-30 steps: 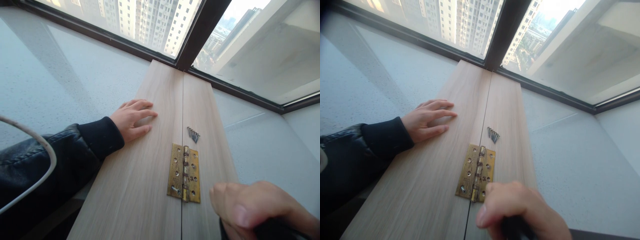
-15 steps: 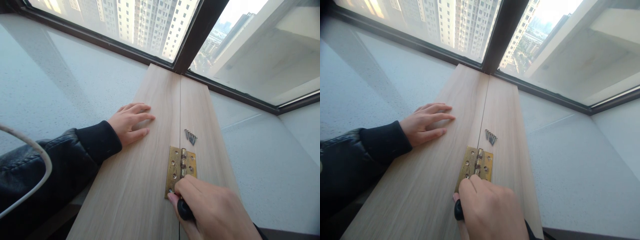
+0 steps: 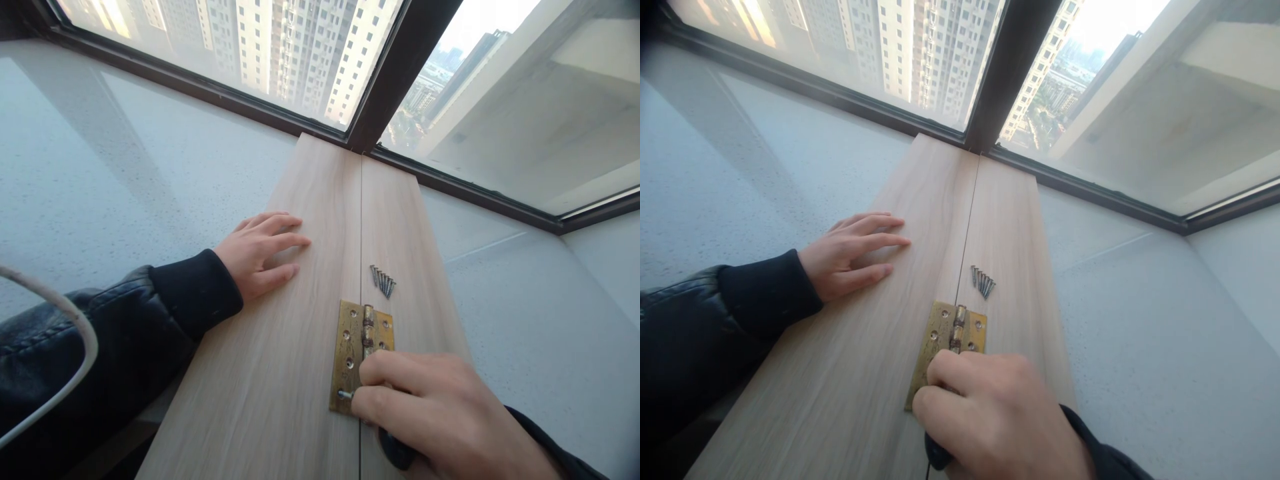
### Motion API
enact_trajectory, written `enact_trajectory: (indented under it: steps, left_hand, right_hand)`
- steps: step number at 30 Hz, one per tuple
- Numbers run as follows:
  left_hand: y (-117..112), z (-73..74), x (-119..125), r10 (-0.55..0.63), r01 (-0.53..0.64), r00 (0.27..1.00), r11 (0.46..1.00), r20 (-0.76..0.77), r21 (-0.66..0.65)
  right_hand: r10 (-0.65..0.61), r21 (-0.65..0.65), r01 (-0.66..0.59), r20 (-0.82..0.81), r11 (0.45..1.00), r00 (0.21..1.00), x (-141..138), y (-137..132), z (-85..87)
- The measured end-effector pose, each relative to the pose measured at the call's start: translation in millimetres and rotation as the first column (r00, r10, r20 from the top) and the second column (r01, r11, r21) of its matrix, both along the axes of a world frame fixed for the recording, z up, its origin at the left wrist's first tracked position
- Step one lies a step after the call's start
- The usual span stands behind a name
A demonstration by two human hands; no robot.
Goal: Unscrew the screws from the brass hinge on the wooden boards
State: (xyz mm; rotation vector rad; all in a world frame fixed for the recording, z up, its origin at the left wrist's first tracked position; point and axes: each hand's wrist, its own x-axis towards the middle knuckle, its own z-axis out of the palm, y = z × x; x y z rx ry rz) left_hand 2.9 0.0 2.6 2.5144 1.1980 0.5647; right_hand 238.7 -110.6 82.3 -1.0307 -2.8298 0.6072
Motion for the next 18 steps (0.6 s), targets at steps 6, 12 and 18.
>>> enact_trajectory:
  steps: [6, 12, 18]
  left_hand:
    - [0, -0.2, 0, -0.008, 0.008, 1.000, 1.000, 0.005, 0.002]
    - [0, 0.2, -1, -0.015, 0.015, 1.000, 1.000, 0.017, 0.007]
    - [0, -1.2, -1, -0.016, 0.016, 1.000, 1.000, 0.022, 0.008]
  right_hand:
    - [-0.192, -0.071, 0.184, -0.125, 0.980, 0.973, 5, 0, -4.7]
    - [-0.283, -0.104, 0.278, -0.027, 0.955, 0.959, 9, -6, -4.8]
    - [-0.187, 0.025, 0.186, 0.023, 0.982, 0.982, 5, -10, -13.6]
